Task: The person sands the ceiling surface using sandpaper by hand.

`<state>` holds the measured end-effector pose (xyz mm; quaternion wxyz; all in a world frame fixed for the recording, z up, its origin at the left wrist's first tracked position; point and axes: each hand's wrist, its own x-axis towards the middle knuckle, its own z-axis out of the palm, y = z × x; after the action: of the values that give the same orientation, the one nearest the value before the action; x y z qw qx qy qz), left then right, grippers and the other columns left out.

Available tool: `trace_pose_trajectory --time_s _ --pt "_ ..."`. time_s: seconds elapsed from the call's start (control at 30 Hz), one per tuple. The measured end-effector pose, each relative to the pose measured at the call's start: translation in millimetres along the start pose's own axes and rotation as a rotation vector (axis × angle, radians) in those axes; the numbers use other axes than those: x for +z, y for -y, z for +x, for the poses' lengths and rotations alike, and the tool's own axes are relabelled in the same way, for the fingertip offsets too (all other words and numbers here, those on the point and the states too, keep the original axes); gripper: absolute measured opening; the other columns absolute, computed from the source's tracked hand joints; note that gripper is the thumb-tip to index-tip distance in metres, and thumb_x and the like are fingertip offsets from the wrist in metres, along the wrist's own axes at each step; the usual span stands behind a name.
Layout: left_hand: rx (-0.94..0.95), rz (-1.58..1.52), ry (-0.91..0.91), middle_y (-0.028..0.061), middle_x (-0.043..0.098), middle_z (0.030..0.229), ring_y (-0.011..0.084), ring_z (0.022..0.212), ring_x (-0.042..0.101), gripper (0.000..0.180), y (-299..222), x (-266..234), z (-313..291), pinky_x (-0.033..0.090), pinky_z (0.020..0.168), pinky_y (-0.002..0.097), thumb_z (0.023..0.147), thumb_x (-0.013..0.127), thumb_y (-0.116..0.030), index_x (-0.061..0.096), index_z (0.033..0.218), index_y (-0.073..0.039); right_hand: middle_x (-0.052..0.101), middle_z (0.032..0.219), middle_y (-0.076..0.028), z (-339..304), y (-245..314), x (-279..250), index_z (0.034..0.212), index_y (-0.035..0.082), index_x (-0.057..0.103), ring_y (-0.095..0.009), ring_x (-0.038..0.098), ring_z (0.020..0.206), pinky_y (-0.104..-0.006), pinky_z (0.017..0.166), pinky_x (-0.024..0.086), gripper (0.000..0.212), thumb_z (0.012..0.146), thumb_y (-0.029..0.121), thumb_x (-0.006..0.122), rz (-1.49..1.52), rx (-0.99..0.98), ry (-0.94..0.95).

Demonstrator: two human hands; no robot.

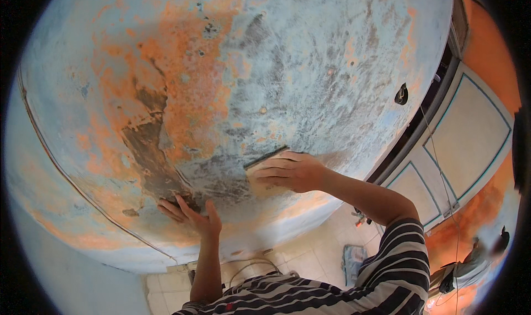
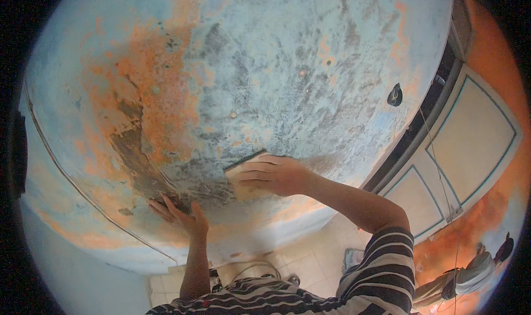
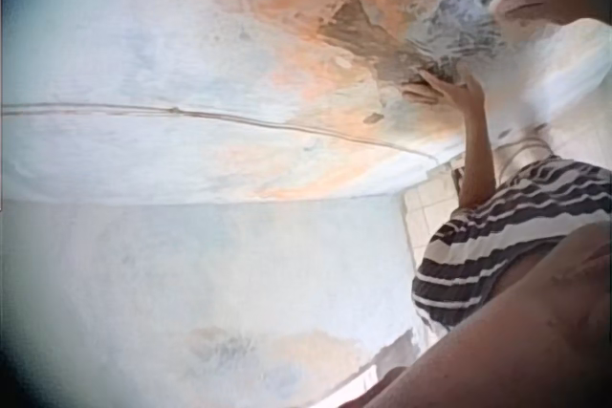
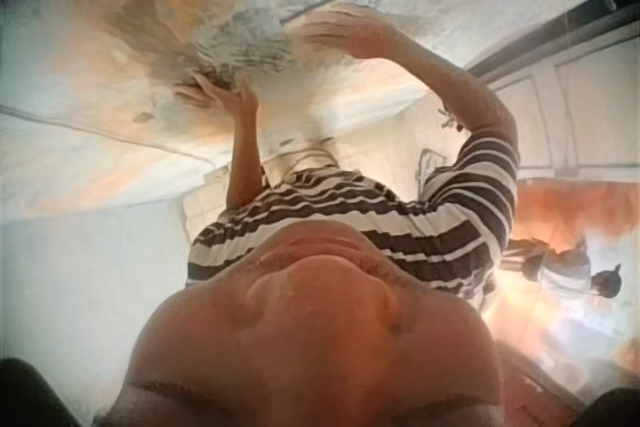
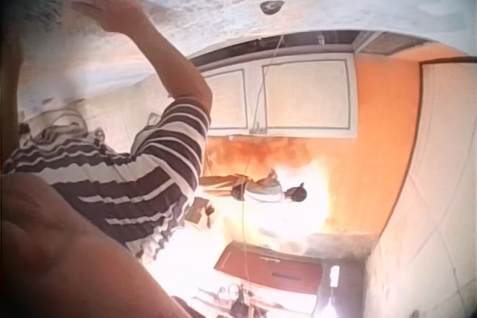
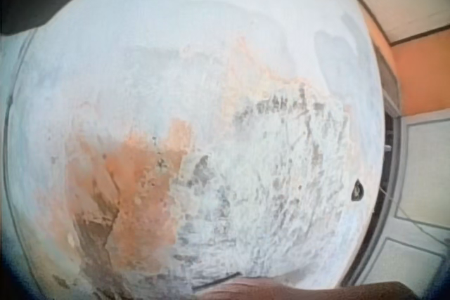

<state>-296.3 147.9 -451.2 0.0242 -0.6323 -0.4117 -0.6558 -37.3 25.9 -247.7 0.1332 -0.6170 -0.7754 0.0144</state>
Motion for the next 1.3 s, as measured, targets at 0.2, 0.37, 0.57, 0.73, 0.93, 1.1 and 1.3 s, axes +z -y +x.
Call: trace_pose_trajectory --time_s 0.2,0.37,0.57,0.73,0.93,1.1,1.3 --pt "0.037 -0.013 0.015 0.0295 0.004 0.170 0.0544 0.155 0.001 0.081 -5 -1 -5 0.009 0.116 0.0735 0.102 0.054 -0.056 0.024 0.163 -0.012 0.059 0.144 -0.021 0 -40 -211 0.141 0.002 0.058 -0.036 0.053 0.136 -0.0427 0.114 0.039 0.043 0.103 0.021 0.052 -0.538 -0.190 -1.178" --pt "0.003 -0.035 0.010 0.0288 0.004 0.170 0.0546 0.155 0.002 0.083 -6 3 -6 0.010 0.115 0.0748 0.102 0.055 -0.055 0.021 0.165 -0.013 0.061 0.139 -0.019 1 -49 -117 0.141 0.003 0.059 -0.038 0.055 0.132 -0.0470 0.116 0.037 0.041 0.106 0.022 0.050 -0.463 0.006 -1.054" --pt "-0.004 -0.017 0.044 0.0284 0.003 0.170 0.0539 0.155 0.001 0.081 1 3 -23 0.010 0.115 0.0747 0.102 0.054 -0.056 0.026 0.164 -0.012 0.054 0.151 -0.013 -16 -23 22 0.150 0.017 0.051 -0.030 0.043 0.146 -0.0430 0.120 0.037 0.054 0.097 0.014 0.061 -0.090 -0.154 0.157" --pt "-0.050 -0.054 0.048 0.0276 0.004 0.170 0.0539 0.155 0.001 0.081 -31 11 -25 0.010 0.117 0.0737 0.102 0.054 -0.056 0.026 0.164 -0.011 0.061 0.139 -0.020 -9 -49 -189 0.136 0.002 0.060 -0.037 0.051 0.136 -0.0509 0.116 0.033 0.043 0.102 0.027 0.056 -0.516 -0.175 -1.250" --pt "-0.093 -0.048 0.110 0.0256 0.005 0.171 0.0521 0.156 0.002 0.078 -44 4 -44 0.011 0.118 0.0717 0.102 0.056 -0.049 0.027 0.163 -0.010 0.051 0.150 -0.024 14 -40 -86 0.146 0.009 0.057 -0.048 0.046 0.136 -0.0589 0.110 0.036 0.044 0.105 0.025 0.049 -0.684 -0.129 -1.126" --pt "0.029 -0.116 0.191 0.0228 0.019 0.169 0.0511 0.156 0.007 0.071 -99 14 -55 0.012 0.121 0.0665 0.103 0.056 -0.042 0.032 0.161 -0.009 0.052 0.149 -0.004 -75 -85 102 0.140 0.030 0.063 -0.043 0.041 0.140 -0.0613 0.112 0.033 0.068 0.076 0.041 0.082 -0.490 -0.109 -0.614" --pt "0.366 -0.161 0.278 0.0185 0.049 0.155 0.0521 0.149 0.027 0.052 -186 64 -74 0.020 0.118 0.0652 0.097 0.064 -0.030 0.060 0.143 -0.008 0.051 0.154 0.001 -101 -99 61 0.142 0.020 0.061 -0.025 0.046 0.140 -0.0464 0.113 0.037 0.067 0.085 0.052 0.074 -0.366 -0.286 -0.481"
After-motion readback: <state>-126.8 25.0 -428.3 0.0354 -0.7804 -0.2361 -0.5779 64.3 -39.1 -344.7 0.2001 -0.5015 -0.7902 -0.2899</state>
